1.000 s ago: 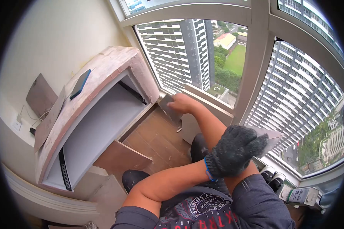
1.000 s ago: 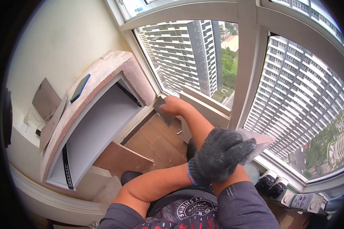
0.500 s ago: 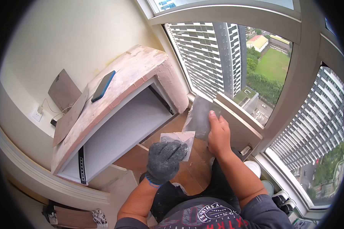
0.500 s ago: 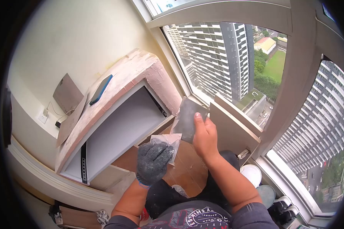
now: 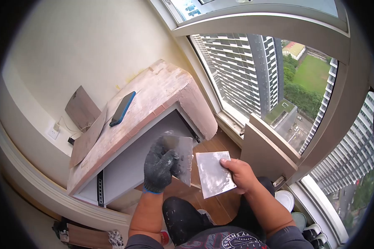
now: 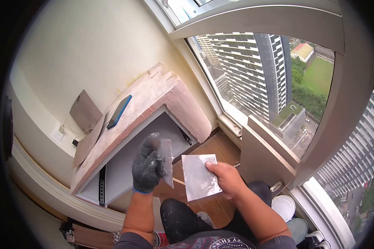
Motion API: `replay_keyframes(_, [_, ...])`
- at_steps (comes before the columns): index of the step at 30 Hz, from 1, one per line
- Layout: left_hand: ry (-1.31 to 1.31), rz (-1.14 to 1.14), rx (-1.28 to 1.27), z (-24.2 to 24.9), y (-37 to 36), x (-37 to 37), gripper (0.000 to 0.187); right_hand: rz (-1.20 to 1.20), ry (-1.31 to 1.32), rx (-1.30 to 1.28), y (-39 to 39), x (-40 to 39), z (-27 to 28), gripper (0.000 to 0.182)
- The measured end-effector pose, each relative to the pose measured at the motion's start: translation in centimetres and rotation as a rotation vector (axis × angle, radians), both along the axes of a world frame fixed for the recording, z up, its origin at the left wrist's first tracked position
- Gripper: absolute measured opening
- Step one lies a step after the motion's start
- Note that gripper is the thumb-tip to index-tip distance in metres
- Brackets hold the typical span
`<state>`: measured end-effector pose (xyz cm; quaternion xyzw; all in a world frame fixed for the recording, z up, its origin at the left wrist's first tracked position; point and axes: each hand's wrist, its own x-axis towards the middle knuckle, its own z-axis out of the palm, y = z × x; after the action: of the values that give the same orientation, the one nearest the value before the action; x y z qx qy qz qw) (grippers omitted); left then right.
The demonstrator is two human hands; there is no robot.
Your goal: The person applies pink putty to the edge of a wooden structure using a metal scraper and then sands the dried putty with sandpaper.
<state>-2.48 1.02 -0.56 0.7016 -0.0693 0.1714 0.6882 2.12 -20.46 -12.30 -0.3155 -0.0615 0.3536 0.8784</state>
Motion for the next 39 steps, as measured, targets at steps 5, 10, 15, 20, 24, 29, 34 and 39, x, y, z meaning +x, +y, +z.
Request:
replay_keyframes(5, [0.287, -0.040, 0.248, -3.5, 1.9, 0.8, 0.043, 0.057, -0.010, 0.159, 0.5, 1.1, 1.1, 0.036])
replay_keyframes(10, [0.136, 0.266, 1.043, -0.7, 2.8, -1.2, 0.032, -0.261, -0.125, 0.342, -0.7, 3.6, 5.3, 0.038])
replay_keyframes(15, [-0.599, 0.309, 1.524, 4.1, 2.4, -2.6, 0.039, -0.549, -0.198, 0.261, 1.2, 5.3, 6.9, 0.037])
replay_keyframes(20, [-0.695, 0.074, 1.762, 5.6, 0.0, -0.7, 0.046, -0.559, -0.343, 0.129, 2.7, 3.6, 5.9, 0.034])
replay_keyframes(24, [-0.675, 0.147, 1.747, 6.4, -0.7, 1.1, 0.046, -0.302, -0.697, -0.135, 2.5, 1.4, 5.6, 0.031])
replay_keyframes(29, [-0.479, 0.328, 1.465, 13.0, -3.0, 6.1, 0.051, -0.347, -0.629, -0.123, 3.1, 2.5, 3.9, 0.032])
replay_keyframes(34, [-0.295, 0.322, 1.728, 16.2, -4.2, 9.9, 0.053, -0.490, -0.524, -0.079, 1.2, 4.3, 3.8, 0.033])
replay_keyframes(39, [-0.398, 0.362, 1.846, 16.5, -4.3, 12.9, 0.052, -0.522, -0.521, -0.096, 0.6, 5.1, 3.3, 0.033])
